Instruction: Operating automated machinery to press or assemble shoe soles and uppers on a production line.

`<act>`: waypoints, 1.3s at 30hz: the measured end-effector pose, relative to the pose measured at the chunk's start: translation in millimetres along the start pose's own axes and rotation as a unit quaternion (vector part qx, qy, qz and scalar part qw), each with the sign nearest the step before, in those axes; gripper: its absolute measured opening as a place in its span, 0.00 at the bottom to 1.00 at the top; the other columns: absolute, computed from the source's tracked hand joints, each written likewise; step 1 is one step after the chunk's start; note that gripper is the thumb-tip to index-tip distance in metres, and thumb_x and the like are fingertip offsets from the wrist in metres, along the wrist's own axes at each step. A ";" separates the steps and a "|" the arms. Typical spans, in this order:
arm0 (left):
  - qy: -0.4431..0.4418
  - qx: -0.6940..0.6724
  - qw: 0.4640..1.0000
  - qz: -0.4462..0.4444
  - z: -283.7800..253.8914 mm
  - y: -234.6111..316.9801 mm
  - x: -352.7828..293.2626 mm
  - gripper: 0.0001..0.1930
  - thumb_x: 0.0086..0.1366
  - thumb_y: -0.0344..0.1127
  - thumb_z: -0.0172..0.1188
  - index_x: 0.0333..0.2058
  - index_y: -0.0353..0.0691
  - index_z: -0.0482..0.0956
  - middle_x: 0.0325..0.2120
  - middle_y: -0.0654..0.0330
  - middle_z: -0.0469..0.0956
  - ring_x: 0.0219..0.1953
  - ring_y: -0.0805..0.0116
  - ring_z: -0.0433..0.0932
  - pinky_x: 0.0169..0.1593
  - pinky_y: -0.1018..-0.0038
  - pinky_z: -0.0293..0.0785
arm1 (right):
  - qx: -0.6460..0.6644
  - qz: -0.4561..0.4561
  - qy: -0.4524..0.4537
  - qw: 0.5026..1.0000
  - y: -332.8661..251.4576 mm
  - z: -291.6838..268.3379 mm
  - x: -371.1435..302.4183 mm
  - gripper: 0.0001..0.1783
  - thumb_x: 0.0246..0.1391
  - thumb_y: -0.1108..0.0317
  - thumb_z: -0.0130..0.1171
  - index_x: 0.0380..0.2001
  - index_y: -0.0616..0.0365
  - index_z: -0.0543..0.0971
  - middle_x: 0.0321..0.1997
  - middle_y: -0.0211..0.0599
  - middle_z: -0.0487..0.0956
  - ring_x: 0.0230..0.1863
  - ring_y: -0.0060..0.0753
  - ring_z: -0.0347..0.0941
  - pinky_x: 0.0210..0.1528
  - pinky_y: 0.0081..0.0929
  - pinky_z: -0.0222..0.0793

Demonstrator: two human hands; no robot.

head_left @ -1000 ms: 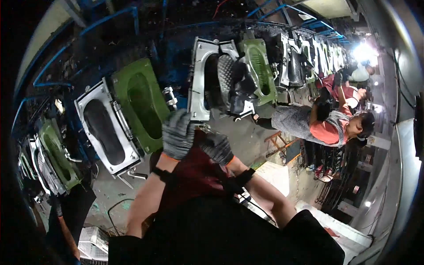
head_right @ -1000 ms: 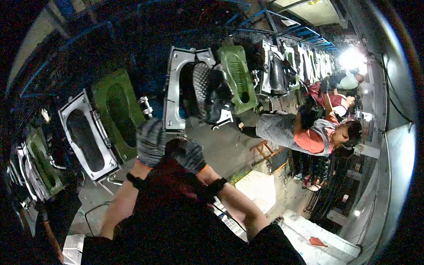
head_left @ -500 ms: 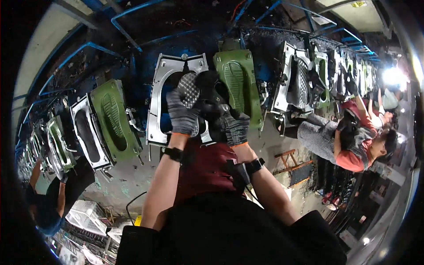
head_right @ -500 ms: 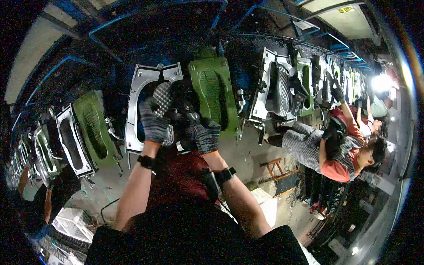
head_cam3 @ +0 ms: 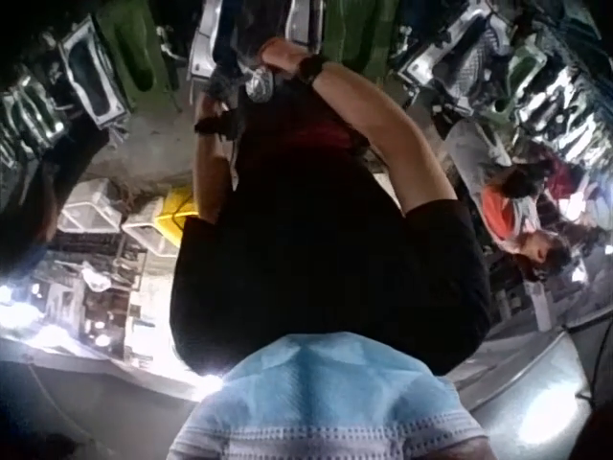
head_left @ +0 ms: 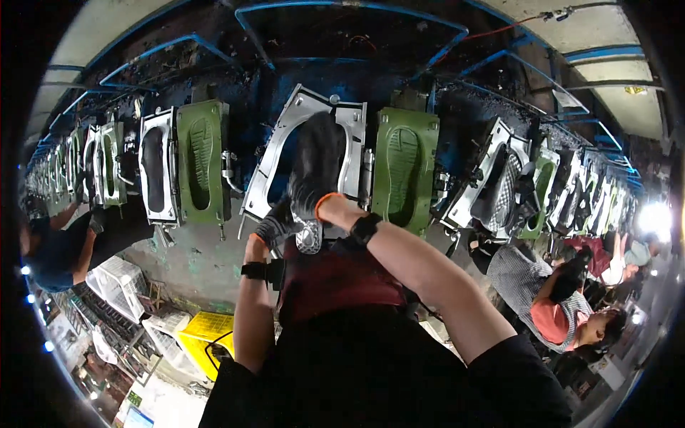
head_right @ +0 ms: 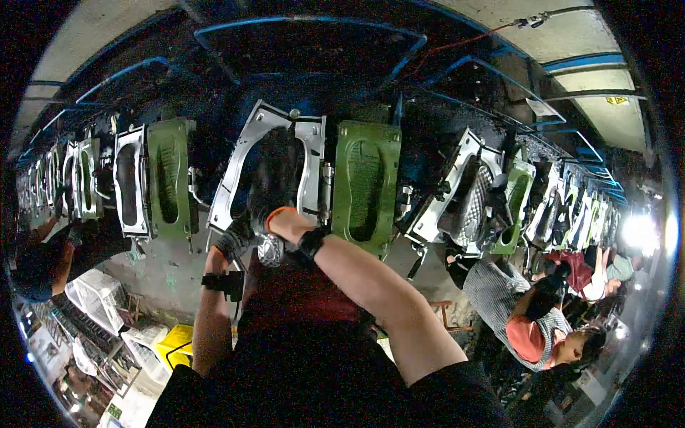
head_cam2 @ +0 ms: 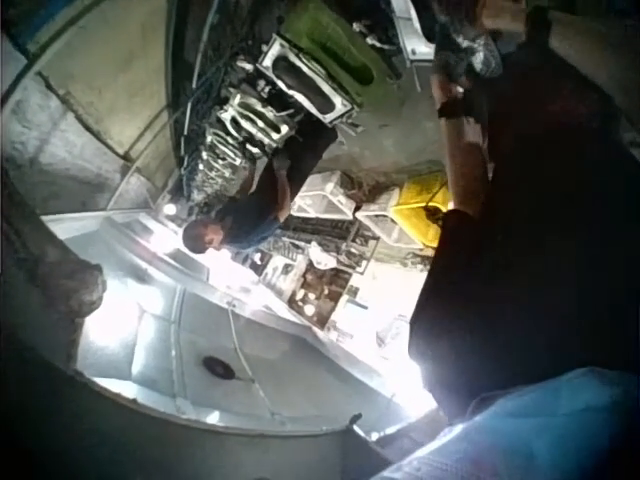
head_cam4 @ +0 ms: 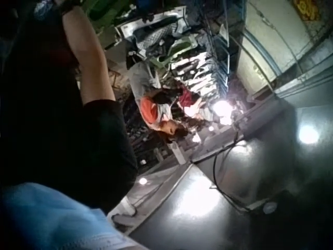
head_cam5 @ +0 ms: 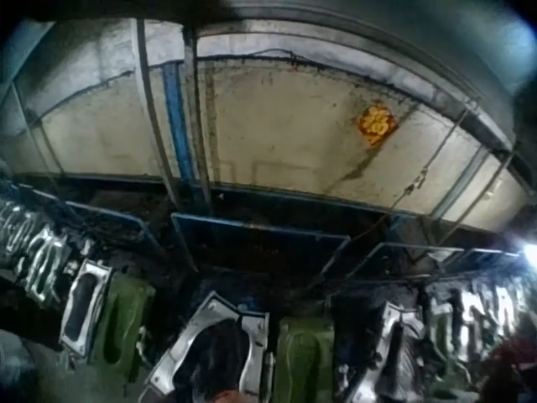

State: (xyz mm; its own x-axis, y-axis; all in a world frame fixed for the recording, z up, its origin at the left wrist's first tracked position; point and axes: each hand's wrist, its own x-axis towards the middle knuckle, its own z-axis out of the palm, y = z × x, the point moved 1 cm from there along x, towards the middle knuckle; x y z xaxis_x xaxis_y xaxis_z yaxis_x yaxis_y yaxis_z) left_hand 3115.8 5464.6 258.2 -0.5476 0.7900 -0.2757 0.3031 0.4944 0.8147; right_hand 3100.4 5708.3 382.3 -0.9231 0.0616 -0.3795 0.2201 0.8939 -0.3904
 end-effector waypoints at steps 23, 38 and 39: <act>0.310 -0.236 0.920 -0.047 -8.2 20.8 183.6 0.17 0.66 0.37 0.69 0.44 0.27 0.83 0.38 0.54 0.86 0.41 0.67 0.81 0.50 0.70 0.77 | 0.238 0.223 0.245 0.913 53.6 74.9 -25.2 0.17 0.57 0.56 0.65 0.39 0.60 0.84 0.35 0.54 0.83 0.38 0.61 0.80 0.41 0.45 0.77; -0.034 0.306 0.951 -0.030 20.0 105.7 90.1 0.30 0.66 0.49 0.62 0.62 0.40 0.74 0.61 0.49 0.75 0.59 0.46 0.74 0.63 0.58 0.73 | -0.232 -0.210 -0.045 0.949 96.9 100.6 83.0 0.17 0.50 0.59 0.66 0.45 0.42 0.87 0.61 0.34 0.80 0.68 0.49 0.70 0.63 0.65 0.64; -0.015 0.348 0.937 -0.041 -13.1 73.6 28.0 0.36 0.62 0.51 0.66 0.65 0.39 0.71 0.62 0.47 0.73 0.60 0.45 0.74 0.64 0.58 0.72 | -0.220 -0.282 -0.047 0.933 57.1 91.3 41.1 0.17 0.50 0.59 0.66 0.45 0.42 0.87 0.61 0.34 0.80 0.68 0.49 0.70 0.63 0.65 0.64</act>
State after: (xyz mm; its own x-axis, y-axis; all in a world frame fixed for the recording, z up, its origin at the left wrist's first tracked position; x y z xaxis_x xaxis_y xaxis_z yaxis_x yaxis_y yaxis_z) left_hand 3112.6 5518.4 317.2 -0.5723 0.7439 -0.3451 0.7015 0.6621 0.2637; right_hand 3103.8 5721.4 267.8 -0.8168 -0.4936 -0.2987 -0.4612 0.8697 -0.1759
